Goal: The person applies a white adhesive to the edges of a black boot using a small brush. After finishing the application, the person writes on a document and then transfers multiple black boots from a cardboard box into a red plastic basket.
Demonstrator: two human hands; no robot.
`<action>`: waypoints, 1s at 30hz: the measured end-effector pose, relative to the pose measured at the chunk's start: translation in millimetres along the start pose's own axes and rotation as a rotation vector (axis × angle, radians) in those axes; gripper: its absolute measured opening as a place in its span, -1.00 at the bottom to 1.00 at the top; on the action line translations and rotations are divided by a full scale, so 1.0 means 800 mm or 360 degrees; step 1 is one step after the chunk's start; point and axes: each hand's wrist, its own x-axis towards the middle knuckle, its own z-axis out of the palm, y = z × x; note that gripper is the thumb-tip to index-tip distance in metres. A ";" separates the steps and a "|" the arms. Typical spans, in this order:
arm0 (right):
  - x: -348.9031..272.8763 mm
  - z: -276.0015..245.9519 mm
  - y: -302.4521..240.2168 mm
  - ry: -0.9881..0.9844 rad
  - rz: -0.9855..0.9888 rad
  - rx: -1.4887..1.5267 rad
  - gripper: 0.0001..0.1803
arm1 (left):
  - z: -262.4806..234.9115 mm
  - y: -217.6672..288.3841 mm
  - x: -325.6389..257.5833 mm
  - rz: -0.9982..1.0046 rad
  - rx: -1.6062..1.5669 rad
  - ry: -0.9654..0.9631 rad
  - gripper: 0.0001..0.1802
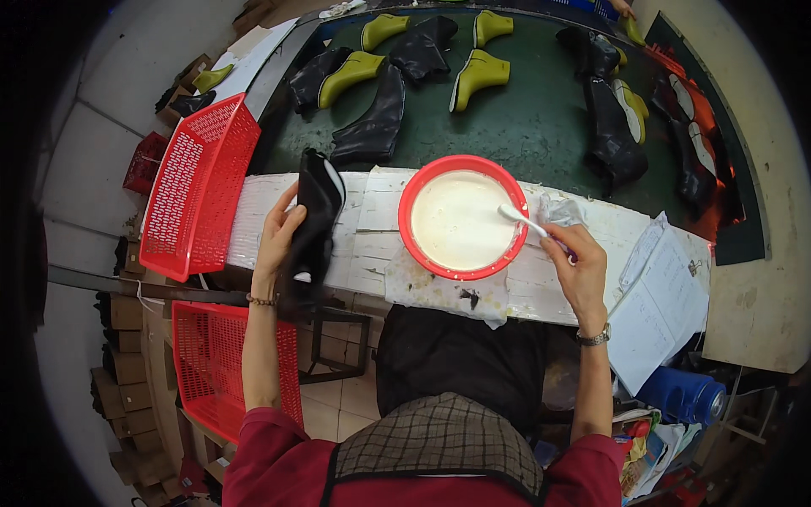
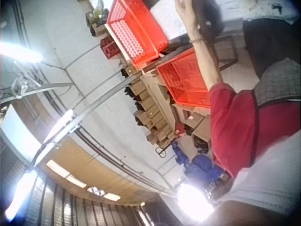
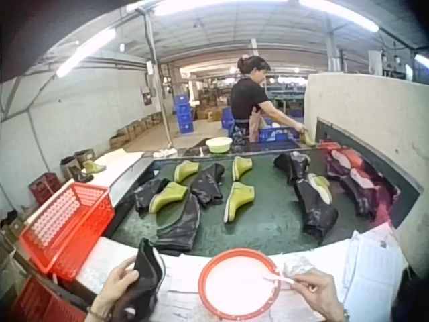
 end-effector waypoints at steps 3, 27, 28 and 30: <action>0.003 0.002 0.001 -0.0018 0.0023 -0.0016 -0.76 | 0.026 -0.001 -0.042 -0.0133 -0.0277 -0.0235 -0.41; 0.006 -0.011 -0.080 -0.0131 -0.0227 0.0509 -0.79 | 0.139 0.049 -0.080 -0.0868 0.0080 -0.0975 -0.53; 0.007 -0.013 -0.079 -0.0217 -0.0244 0.0521 -0.81 | 0.131 0.054 -0.077 -0.0892 0.0116 -0.1017 -0.53; 0.005 -0.019 -0.077 -0.0377 -0.0265 0.0519 -0.85 | 0.135 0.061 -0.075 -0.0862 0.0201 -0.1112 -0.55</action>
